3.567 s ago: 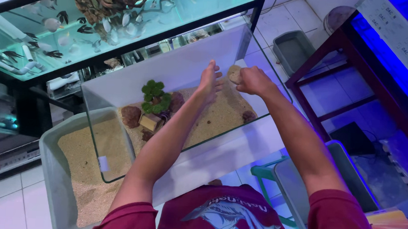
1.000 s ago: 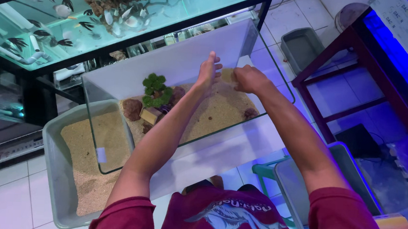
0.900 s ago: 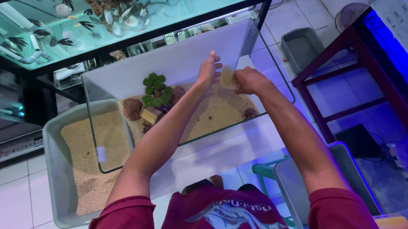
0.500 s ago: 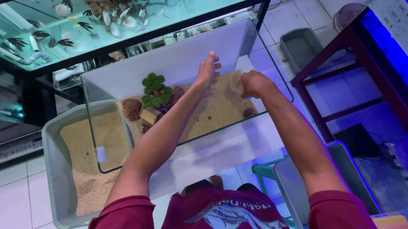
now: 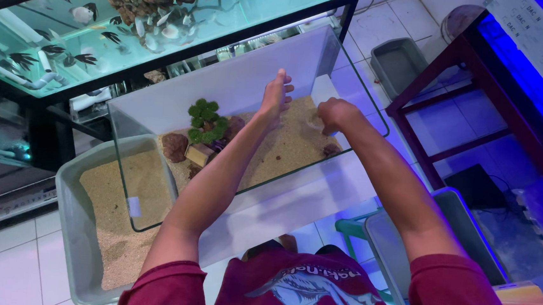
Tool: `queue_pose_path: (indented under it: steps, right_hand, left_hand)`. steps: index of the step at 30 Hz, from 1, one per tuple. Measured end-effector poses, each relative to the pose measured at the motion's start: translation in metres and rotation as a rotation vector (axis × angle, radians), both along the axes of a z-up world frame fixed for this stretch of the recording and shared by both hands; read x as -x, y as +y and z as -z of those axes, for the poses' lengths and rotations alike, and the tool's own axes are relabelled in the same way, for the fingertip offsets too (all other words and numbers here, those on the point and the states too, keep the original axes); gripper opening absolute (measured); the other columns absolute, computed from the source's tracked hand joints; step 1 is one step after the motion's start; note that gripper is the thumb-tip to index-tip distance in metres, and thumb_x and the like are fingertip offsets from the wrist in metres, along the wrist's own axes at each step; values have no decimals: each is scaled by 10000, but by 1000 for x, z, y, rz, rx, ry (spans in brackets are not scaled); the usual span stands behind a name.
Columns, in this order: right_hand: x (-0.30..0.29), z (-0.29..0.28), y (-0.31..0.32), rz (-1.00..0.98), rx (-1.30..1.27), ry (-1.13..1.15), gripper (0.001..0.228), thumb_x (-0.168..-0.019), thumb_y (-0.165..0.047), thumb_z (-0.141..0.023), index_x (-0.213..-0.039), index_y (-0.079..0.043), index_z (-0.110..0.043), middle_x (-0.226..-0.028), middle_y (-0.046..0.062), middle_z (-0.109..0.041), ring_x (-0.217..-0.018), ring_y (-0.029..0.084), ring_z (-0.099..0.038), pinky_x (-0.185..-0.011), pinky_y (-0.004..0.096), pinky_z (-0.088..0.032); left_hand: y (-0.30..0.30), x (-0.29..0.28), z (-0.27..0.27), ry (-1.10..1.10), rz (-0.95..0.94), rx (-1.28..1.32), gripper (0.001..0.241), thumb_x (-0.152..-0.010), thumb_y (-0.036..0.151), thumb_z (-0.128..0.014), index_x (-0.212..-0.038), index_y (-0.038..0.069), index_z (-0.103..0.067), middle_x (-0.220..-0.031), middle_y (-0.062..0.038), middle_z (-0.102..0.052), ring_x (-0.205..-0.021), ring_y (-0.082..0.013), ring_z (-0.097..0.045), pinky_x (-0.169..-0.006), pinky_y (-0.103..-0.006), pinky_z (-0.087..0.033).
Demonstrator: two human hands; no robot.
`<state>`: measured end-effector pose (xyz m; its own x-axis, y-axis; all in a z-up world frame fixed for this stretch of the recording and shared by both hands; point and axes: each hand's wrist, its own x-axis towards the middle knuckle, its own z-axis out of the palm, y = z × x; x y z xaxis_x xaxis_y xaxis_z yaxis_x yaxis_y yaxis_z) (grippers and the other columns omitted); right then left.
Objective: The person scoops sand from a large bin using a small plastic cup and pours it into a glass terrarium. They repeatedly spread and level the sand with their hands to create an even base layer around existing decorations.
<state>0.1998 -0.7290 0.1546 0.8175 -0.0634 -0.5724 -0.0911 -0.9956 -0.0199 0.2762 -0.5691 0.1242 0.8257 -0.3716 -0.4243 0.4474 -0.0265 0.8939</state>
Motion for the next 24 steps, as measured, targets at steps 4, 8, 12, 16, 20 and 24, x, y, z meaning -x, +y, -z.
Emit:
queue_pose_path:
  steps: [4, 8, 12, 16, 20, 24]
  right_hand:
    - [7, -3, 3, -35, -8, 120, 316, -754, -275, -875, -969, -58, -795, -905, 202, -783, -731, 334, -783, -769, 478, -641]
    - [9, -4, 4, -48, 10, 50, 386, -767, -302, -893, -1052, -60, -793, -1096, 218, -764, -1028, 417, -742, -852, 514, -621]
    - [8, 9, -3, -75, 25, 35, 366, -729, -306, -917, -1019, -111, -810, -1075, 197, -773, -1018, 405, -748, -834, 502, -626]
    - [6, 2, -2, -71, 36, 13, 400, -768, -317, -899, -1067, -75, -787, -1109, 219, -761, -1048, 425, -733, -848, 521, -615]
    - [6, -3, -4, -30, 50, 87, 310, -756, -322, -868, -937, -78, -806, -932, 176, -790, -928, 373, -770, -786, 484, -625]
    - [12, 1, -2, -29, 69, 198, 254, -743, -301, -832, -886, -92, -813, -879, 178, -794, -868, 344, -783, -752, 466, -614]
  left_hand:
    - [1, 2, -6, 4, -10, -7, 796, -975, 675, -383, -1443, 48, -529, -1313, -155, -629, -922, -248, -572, -736, -334, -448]
    - [2, 4, -7, -2, -8, -2, 797, -979, 672, -371, -1453, 49, -521, -1301, -146, -624, -906, -234, -560, -709, -313, -436]
    - [0, 2, -5, -5, -6, 0, 812, -972, 687, -376, -1451, 47, -520, -1294, -152, -626, -892, -231, -558, -687, -305, -431]
    - [3, 7, -10, -13, -4, -8, 808, -985, 675, -357, -1459, 41, -518, -1320, -154, -629, -927, -252, -565, -730, -333, -445]
    - [3, 7, -12, -19, -5, 4, 796, -989, 666, -358, -1455, 40, -514, -1312, -157, -616, -947, -263, -561, -747, -340, -441]
    - [-1, -3, 4, -10, 3, -6, 802, -988, 679, -365, -1471, 58, -517, -1366, -183, -615, -1014, -313, -589, -783, -376, -456]
